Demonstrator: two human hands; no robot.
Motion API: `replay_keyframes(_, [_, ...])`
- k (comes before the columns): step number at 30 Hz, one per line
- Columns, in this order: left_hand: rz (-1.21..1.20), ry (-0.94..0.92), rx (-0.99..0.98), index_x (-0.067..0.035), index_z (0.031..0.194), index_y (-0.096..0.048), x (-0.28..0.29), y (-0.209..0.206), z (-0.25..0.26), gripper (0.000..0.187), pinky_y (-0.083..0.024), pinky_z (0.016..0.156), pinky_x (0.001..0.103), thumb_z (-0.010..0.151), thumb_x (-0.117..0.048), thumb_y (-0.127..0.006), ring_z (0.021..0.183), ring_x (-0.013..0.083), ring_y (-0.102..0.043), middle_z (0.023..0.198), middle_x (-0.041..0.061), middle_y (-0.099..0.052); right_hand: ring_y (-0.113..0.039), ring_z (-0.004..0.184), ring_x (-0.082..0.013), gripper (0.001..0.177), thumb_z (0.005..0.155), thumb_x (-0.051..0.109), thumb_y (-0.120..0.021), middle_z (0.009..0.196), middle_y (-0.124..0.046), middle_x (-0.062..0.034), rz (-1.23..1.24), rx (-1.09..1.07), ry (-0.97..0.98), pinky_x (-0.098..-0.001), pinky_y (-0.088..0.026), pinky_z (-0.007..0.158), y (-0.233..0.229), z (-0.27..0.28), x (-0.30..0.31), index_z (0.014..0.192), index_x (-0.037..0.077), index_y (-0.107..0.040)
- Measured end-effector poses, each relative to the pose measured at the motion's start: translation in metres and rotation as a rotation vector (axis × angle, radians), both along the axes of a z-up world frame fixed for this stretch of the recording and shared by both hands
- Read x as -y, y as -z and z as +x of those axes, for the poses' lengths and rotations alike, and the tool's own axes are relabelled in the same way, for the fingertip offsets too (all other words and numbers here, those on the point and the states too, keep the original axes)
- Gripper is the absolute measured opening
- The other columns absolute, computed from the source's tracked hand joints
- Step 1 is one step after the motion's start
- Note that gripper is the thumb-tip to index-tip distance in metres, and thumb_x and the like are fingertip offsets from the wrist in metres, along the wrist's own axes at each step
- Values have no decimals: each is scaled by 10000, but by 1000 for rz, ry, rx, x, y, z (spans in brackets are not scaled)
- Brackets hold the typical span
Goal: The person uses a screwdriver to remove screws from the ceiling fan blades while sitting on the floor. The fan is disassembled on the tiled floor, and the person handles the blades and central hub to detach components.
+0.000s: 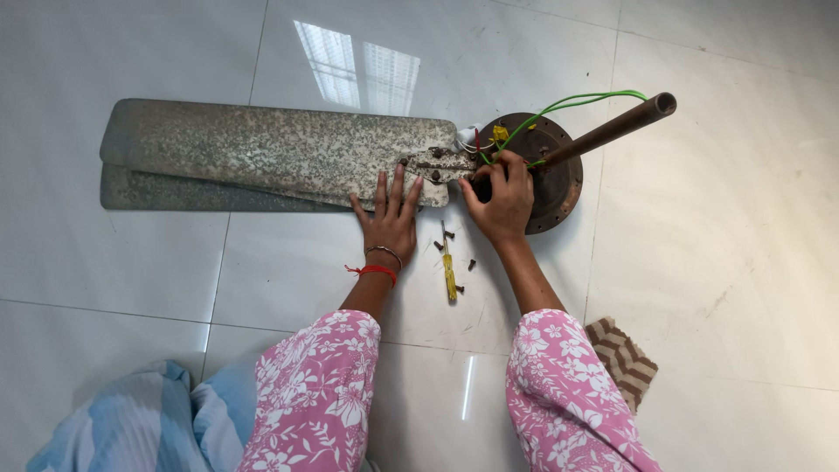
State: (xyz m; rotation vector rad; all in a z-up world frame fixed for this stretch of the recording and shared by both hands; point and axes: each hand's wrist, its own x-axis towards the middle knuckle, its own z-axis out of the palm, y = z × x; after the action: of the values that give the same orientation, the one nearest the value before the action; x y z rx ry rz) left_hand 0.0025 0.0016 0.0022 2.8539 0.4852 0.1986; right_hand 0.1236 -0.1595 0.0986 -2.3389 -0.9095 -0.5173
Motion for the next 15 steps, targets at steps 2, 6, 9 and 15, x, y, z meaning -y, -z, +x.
replay_keyframes(2, [-21, -3, 12, -414, 1613, -230, 0, 0, 0, 653, 3, 1163, 789, 1032, -206, -442, 1587, 209, -24, 1725, -54, -32, -576, 1130, -279, 208, 847, 220, -845, 1193, -546, -77, -34, 10, 7, -478, -473, 963, 4, -1, 0, 909, 85, -699])
replay_keyframes(6, [-9, -14, 17, -411, 1613, -227, 2, -2, -1, 670, 3, 1148, 813, 1027, -159, -433, 1587, 210, -30, 1725, -56, -32, -594, 1183, -238, 131, 849, 91, -772, 1221, -560, -20, -101, 70, -27, -464, -489, 1039, 7, -2, 3, 970, 131, -742])
replay_keyframes(9, [37, -14, -50, -403, 1635, -227, 3, 0, 0, 724, 2, 1134, 823, 1010, -97, -428, 1594, 228, -22, 1737, -36, -26, -596, 1187, -269, 183, 813, 81, -748, 1231, -556, -70, -54, 24, -31, -451, -507, 998, 4, -1, 3, 995, 79, -723])
replay_keyframes(15, [84, 19, 10, -408, 1639, -244, 7, 10, 1, 795, -23, 1111, 842, 976, -12, -434, 1595, 296, 2, 1740, 33, -17, -588, 1089, -307, 227, 840, 196, -846, 1155, -559, -111, 0, 49, 21, -436, -512, 886, 5, -5, -4, 899, 53, -680])
